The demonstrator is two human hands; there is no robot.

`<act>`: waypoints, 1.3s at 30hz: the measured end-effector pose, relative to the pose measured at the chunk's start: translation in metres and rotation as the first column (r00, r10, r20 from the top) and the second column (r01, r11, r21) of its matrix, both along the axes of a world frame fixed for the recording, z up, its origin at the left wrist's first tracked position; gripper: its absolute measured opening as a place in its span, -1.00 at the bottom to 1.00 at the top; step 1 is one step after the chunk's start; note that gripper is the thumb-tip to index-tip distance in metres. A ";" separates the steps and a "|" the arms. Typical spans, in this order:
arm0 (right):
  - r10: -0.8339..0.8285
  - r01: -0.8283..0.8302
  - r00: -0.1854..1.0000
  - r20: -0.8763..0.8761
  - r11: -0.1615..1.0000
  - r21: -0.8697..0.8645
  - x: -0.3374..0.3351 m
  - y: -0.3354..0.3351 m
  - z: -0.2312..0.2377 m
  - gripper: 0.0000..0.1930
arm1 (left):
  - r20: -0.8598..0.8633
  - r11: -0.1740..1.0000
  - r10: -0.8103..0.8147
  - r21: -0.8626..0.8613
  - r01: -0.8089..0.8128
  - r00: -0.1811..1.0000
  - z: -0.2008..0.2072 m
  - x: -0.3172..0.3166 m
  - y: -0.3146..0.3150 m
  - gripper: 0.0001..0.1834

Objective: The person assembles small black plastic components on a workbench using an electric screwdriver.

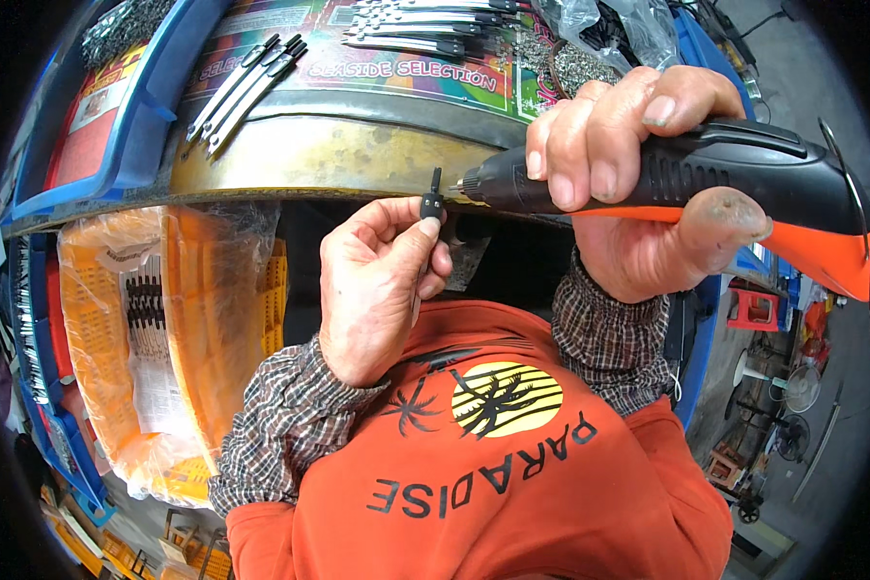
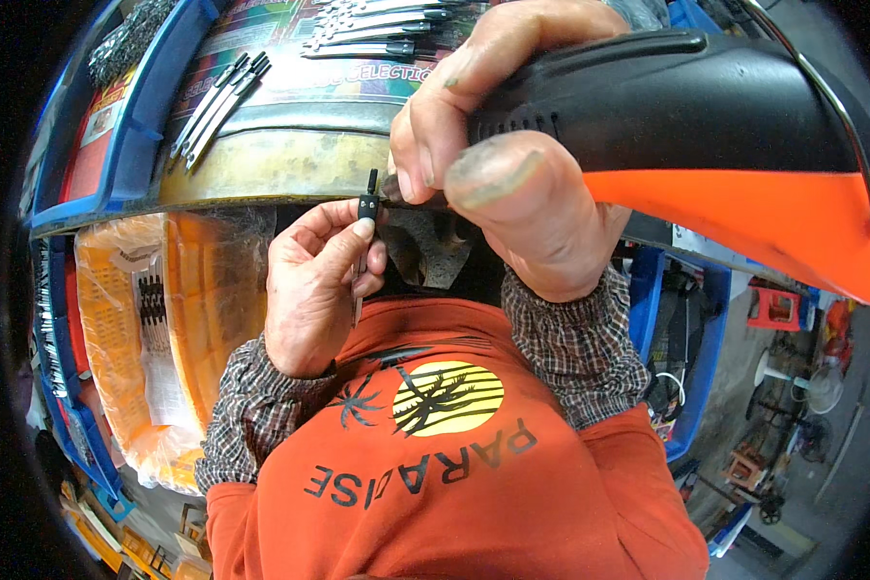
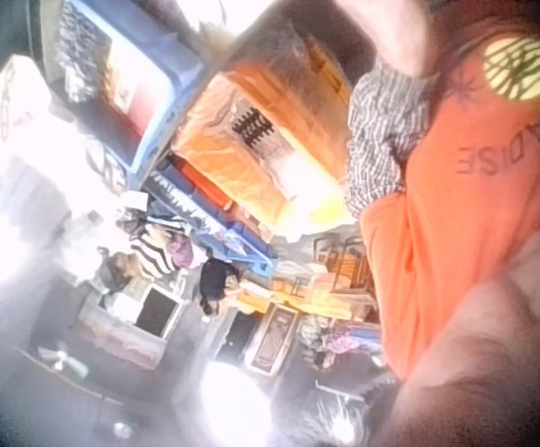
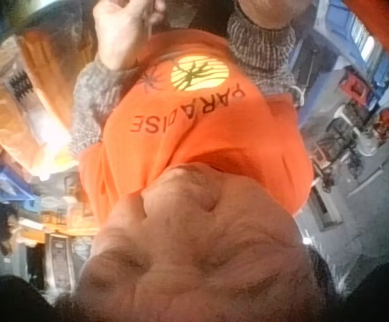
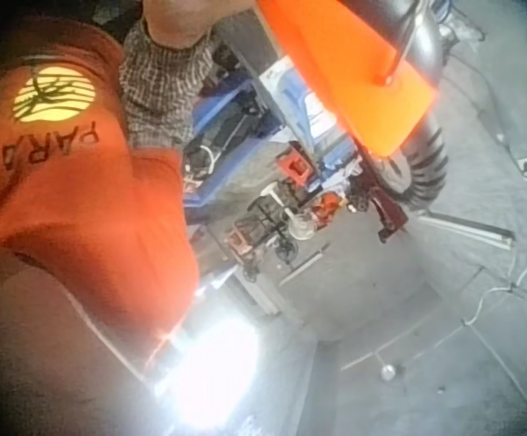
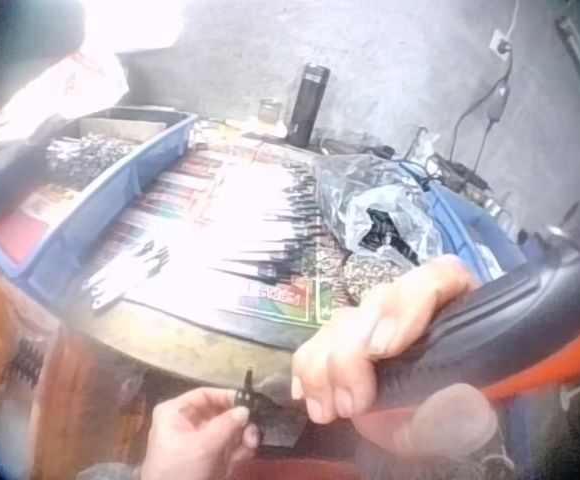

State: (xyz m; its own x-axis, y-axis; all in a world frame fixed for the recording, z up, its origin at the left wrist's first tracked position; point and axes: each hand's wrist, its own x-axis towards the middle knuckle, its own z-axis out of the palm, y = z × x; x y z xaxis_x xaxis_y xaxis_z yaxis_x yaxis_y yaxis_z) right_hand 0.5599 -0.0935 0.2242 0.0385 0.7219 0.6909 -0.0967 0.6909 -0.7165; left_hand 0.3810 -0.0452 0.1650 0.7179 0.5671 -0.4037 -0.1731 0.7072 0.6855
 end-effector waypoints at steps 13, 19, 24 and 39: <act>-0.007 0.007 1.000 0.021 1.000 0.007 0.002 0.000 0.000 -0.40 | 0.021 1.000 -0.008 -0.016 0.008 1.000 0.001 0.000 0.001 -0.87; -0.034 0.035 0.999 -0.009 0.999 0.010 -0.002 -0.001 -0.001 -0.40 | -0.007 1.000 -0.009 -0.018 0.009 1.000 0.002 0.002 0.001 -0.87; -0.031 0.031 0.999 0.007 0.999 0.014 -0.002 -0.001 -0.001 -0.40 | -0.027 1.000 0.006 -0.014 -0.006 1.000 0.001 0.005 0.002 -0.88; -0.008 0.007 0.999 -0.050 1.000 -0.020 -0.004 0.001 -0.004 -0.38 | -0.039 1.000 0.005 0.001 -0.005 0.999 -0.003 0.006 0.001 -0.90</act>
